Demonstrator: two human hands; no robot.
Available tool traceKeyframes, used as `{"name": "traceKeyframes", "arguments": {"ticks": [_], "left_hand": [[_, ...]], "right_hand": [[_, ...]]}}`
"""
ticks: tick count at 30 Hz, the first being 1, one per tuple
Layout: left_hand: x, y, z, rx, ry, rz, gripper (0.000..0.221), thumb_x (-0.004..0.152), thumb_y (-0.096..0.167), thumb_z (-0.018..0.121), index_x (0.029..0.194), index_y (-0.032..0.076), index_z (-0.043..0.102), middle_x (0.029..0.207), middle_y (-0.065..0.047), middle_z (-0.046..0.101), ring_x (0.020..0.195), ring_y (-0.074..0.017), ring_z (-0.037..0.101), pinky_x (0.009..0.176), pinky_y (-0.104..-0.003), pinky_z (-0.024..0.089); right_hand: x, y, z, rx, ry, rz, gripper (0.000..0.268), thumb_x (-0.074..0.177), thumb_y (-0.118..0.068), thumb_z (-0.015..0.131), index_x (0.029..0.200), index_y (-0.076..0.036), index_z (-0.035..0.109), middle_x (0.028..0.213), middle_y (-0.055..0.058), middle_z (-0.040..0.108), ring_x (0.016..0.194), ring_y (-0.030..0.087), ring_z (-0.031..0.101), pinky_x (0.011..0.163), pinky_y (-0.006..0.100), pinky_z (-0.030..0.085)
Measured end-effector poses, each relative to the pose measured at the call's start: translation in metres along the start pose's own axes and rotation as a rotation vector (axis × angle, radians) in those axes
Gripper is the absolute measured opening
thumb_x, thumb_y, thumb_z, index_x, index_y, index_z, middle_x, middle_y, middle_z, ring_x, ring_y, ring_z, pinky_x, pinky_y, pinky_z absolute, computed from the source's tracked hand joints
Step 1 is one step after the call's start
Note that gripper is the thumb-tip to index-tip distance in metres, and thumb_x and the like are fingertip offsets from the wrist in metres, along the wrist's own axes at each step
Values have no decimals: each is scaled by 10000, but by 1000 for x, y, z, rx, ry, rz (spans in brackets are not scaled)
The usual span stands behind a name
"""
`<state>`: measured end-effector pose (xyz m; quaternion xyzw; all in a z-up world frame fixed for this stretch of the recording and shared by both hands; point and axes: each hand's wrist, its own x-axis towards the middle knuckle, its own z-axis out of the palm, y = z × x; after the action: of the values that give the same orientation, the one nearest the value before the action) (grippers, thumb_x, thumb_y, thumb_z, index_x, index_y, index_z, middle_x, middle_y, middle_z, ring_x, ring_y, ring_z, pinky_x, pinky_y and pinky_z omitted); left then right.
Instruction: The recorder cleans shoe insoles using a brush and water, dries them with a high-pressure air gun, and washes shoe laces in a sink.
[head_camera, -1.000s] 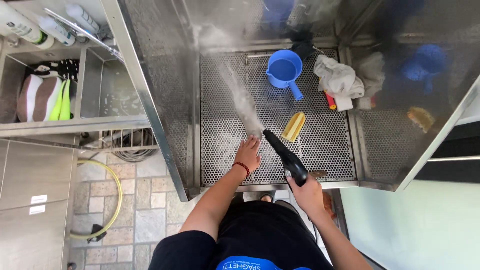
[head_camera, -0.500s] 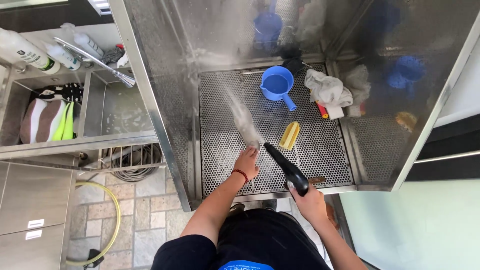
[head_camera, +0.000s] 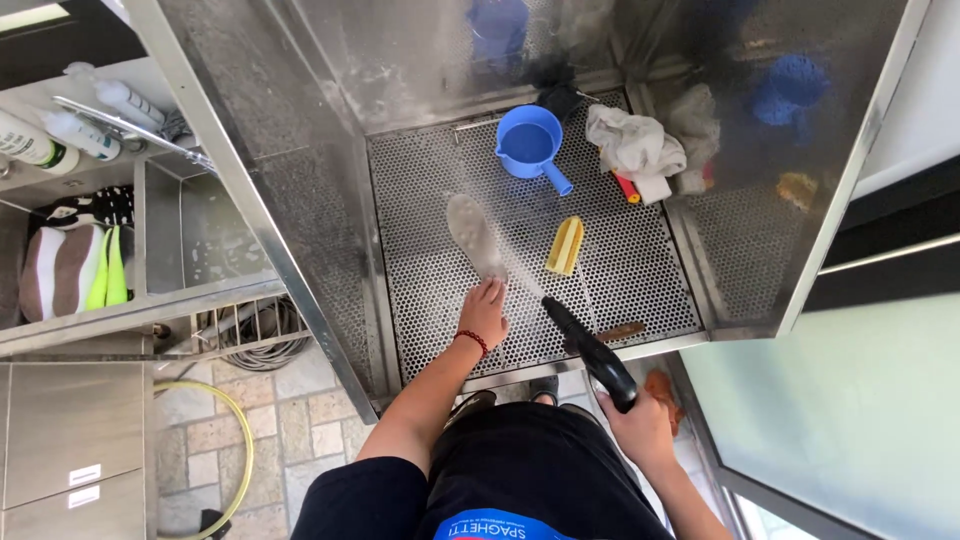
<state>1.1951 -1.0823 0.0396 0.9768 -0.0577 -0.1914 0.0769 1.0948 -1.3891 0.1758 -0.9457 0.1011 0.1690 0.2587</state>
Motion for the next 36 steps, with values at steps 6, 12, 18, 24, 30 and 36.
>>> {"name": "traceKeyframes", "arguments": {"ticks": [6, 12, 18, 24, 30, 36], "left_hand": [[8, -9, 13, -83, 106, -4, 684, 975, 291, 588, 1561, 44, 337, 1629, -103, 312, 1510, -277, 248, 1231, -465, 240], [65, -57, 44, -503, 356, -124, 321, 976, 177, 642, 1288, 105, 662, 1363, -113, 628, 1293, -322, 574, 1121, -427, 470], [127, -121, -20, -613, 579, -376, 552, 826, 127, 774, 1344, 94, 588, 1385, -163, 565, 1286, -375, 540, 1093, -457, 458], [157, -123, -99, -380, 225, -314, 904, 787, 261, 835, 1549, 113, 370, 1563, -188, 376, 1418, -412, 358, 1082, -552, 350], [191, -183, 11, -723, 358, -585, 613, 928, 331, 799, 1432, 106, 531, 1379, -165, 667, 1243, -364, 659, 1064, -457, 540], [78, -104, -15, -1674, 1082, -834, 599, 799, 58, 789, 1265, 100, 416, 1218, -86, 587, 1070, -314, 654, 813, -517, 620]], "right_hand": [[2, 4, -9, 61, 74, -84, 493, 777, -461, 795, 939, 2, 741, 729, 199, 740, 717, 360, 748, 699, 442, 572], [-5, 10, -37, 51, 25, -51, 415, 768, -423, 811, 991, -76, 769, 697, 190, 738, 701, 360, 747, 671, 444, 572], [-16, 19, -33, 124, -84, -33, 407, 728, -390, 848, 979, -84, 752, 666, 170, 729, 646, 325, 754, 643, 413, 572], [-12, 17, -36, 168, -164, 34, 337, 750, -323, 842, 933, -55, 750, 650, 166, 719, 582, 317, 671, 650, 379, 568], [21, 26, -52, 189, -91, 38, 404, 750, -346, 838, 1040, -75, 760, 723, 158, 763, 667, 279, 763, 673, 376, 574], [50, -2, -55, 168, -112, -58, 412, 760, -364, 837, 1051, -82, 760, 782, 153, 778, 783, 282, 779, 702, 391, 576]]}}
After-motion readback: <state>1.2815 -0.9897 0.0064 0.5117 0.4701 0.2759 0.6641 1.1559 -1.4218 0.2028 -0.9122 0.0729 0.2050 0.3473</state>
